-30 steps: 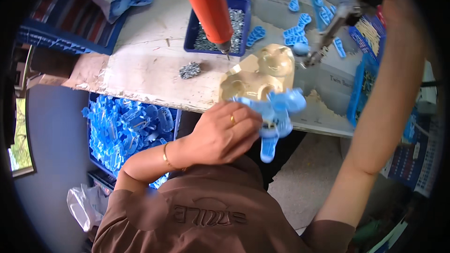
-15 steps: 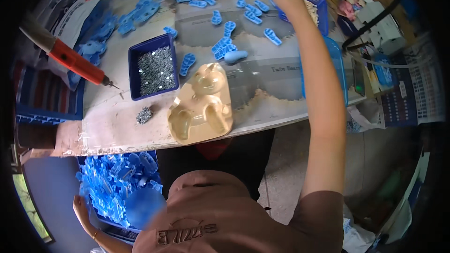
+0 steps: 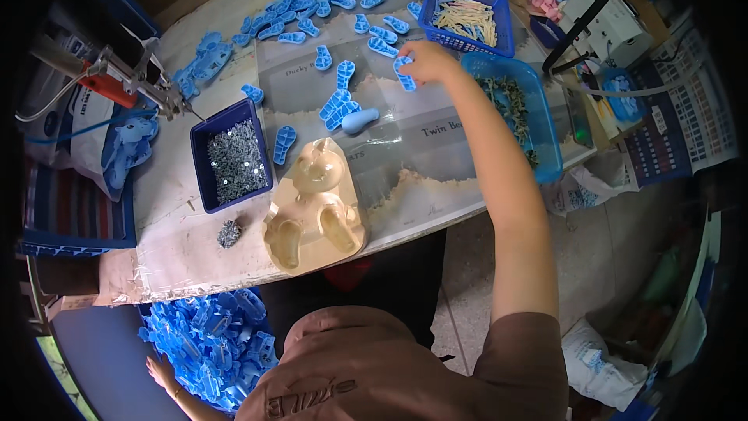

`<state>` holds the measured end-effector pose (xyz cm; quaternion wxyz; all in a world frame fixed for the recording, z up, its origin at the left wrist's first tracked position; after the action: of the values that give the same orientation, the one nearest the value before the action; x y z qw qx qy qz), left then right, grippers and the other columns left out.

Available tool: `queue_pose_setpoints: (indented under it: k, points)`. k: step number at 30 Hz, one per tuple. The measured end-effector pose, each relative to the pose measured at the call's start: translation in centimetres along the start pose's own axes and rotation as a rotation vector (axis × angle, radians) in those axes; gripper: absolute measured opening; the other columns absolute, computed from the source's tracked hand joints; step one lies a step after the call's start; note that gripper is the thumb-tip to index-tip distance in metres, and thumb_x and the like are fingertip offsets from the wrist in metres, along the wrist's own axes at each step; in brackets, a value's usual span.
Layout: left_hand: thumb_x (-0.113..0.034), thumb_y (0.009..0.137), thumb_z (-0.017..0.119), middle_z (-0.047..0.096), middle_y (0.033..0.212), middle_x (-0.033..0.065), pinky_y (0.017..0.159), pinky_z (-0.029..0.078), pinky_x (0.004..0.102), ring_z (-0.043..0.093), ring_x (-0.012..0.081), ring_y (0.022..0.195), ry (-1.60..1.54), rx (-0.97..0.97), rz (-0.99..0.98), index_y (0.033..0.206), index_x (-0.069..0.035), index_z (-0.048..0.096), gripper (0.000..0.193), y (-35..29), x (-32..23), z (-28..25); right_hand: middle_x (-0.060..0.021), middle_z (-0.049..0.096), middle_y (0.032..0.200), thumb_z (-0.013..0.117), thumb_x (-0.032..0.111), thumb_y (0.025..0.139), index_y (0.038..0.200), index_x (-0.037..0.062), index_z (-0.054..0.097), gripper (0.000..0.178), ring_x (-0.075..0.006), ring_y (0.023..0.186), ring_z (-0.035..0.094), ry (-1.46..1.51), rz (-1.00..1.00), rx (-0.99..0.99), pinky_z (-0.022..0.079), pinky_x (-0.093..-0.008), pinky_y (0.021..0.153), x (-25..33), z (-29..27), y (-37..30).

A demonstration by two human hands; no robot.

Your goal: Assembling small silver studs into blue plastic toy components using a pneumatic press machine.

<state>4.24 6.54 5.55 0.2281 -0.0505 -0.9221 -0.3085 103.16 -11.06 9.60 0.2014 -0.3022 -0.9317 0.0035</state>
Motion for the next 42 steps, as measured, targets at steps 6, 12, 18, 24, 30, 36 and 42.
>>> queue_pose_setpoints:
  k: [6, 12, 18, 24, 30, 36, 42]
  points:
    - [-0.007, 0.091, 0.057, 0.065, 0.076, 0.0079, 0.068, 0.049, 0.0286, 0.060, 0.0126, 0.073, -1.330, 0.793, 0.189, 0.082, 0.001, 0.066, 0.014, 8.5, -27.2, -24.6, -0.0124, 0.068, 0.089, 0.071, 0.017, 0.087, 0.117, -0.0015, 0.053, 0.040, -0.0162, 0.073, 0.067, 0.801, -0.082, 0.577, 0.056, -0.0276, 0.064, 12.2, 1.8, -6.8]
    - [-0.006, 0.071, 0.075, 0.062, 0.121, 0.0118, 0.079, 0.056, 0.0347, 0.065, 0.0259, 0.095, -1.505, 0.200, 1.079, 0.125, -0.008, 0.060, 0.056, 6.3, -44.6, -41.8, -0.0113, 0.070, 0.088, 0.066, 0.015, 0.092, 0.108, 0.0001, 0.052, 0.026, -0.0168, 0.077, 0.070, 0.858, -0.267, 1.140, 0.055, -0.0289, 0.067, 20.1, 7.6, -17.7]
    - [-0.001, 0.066, 0.074, 0.064, 0.120, 0.0108, 0.082, 0.056, 0.0350, 0.065, 0.0275, 0.097, -1.583, 0.109, 1.098, 0.121, -0.006, 0.062, 0.057, 5.9, -46.5, -41.2, -0.0099, 0.070, 0.086, 0.058, 0.015, 0.092, 0.095, 0.0020, 0.061, 0.014, -0.0171, 0.073, 0.068, 0.609, -0.222, 0.753, 0.055, -0.0296, 0.067, 11.2, 3.5, -7.4]
    - [-0.003, 0.062, 0.074, 0.063, 0.119, 0.0106, 0.083, 0.055, 0.0376, 0.063, 0.0309, 0.103, -1.470, 0.084, 0.994, 0.112, -0.010, 0.064, 0.051, 6.9, -44.7, -37.9, -0.0137, 0.071, 0.097, 0.061, 0.023, 0.087, 0.096, 0.0072, 0.069, 0.019, -0.0296, 0.088, 0.069, -0.183, 0.057, -0.469, 0.056, -0.0416, 0.072, 1.1, -1.9, 7.3]
    - [-0.014, 0.069, 0.073, 0.061, 0.128, 0.0046, 0.100, 0.046, 0.0419, 0.056, 0.0287, 0.118, -1.247, 0.218, 1.043, 0.116, -0.015, 0.065, 0.048, 4.9, -44.4, -34.2, -0.0156, 0.070, 0.104, 0.059, 0.020, 0.090, 0.099, 0.0082, 0.070, 0.019, -0.0309, 0.096, 0.068, -0.342, 0.209, -0.385, 0.056, -0.0424, 0.077, -1.0, 1.3, 9.6]
    - [-0.024, 0.075, 0.075, 0.061, 0.129, 0.0051, 0.108, 0.037, 0.0480, 0.051, 0.0322, 0.125, -1.239, 0.237, 1.011, 0.117, -0.013, 0.067, 0.044, 3.8, -44.8, -34.0, -0.0140, 0.071, 0.099, 0.065, 0.014, 0.085, 0.109, 0.0030, 0.066, 0.026, -0.0289, 0.088, 0.070, 0.030, -0.061, -0.410, 0.055, -0.0382, 0.075, 4.7, -4.3, 3.1]
    - [-0.020, 0.082, 0.070, 0.051, 0.139, 0.0106, 0.111, 0.032, 0.0487, 0.046, 0.0325, 0.129, -1.334, 0.276, 0.954, 0.120, -0.009, 0.063, 0.040, 4.0, -44.9, -33.5, -0.0076, 0.065, 0.076, 0.073, 0.012, 0.082, 0.096, 0.0034, 0.063, 0.020, -0.0099, 0.073, 0.061, 0.572, -0.340, 0.380, 0.048, -0.0292, 0.062, 18.2, 2.2, -9.1]
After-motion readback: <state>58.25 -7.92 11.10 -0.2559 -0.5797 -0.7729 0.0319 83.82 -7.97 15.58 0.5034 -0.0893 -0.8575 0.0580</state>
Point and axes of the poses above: each hand's wrist, its own y-axis towards the middle knuckle, its own z-axis out of the palm, x = y × z, the point moved 8 cm from there along y, towards the middle knuckle
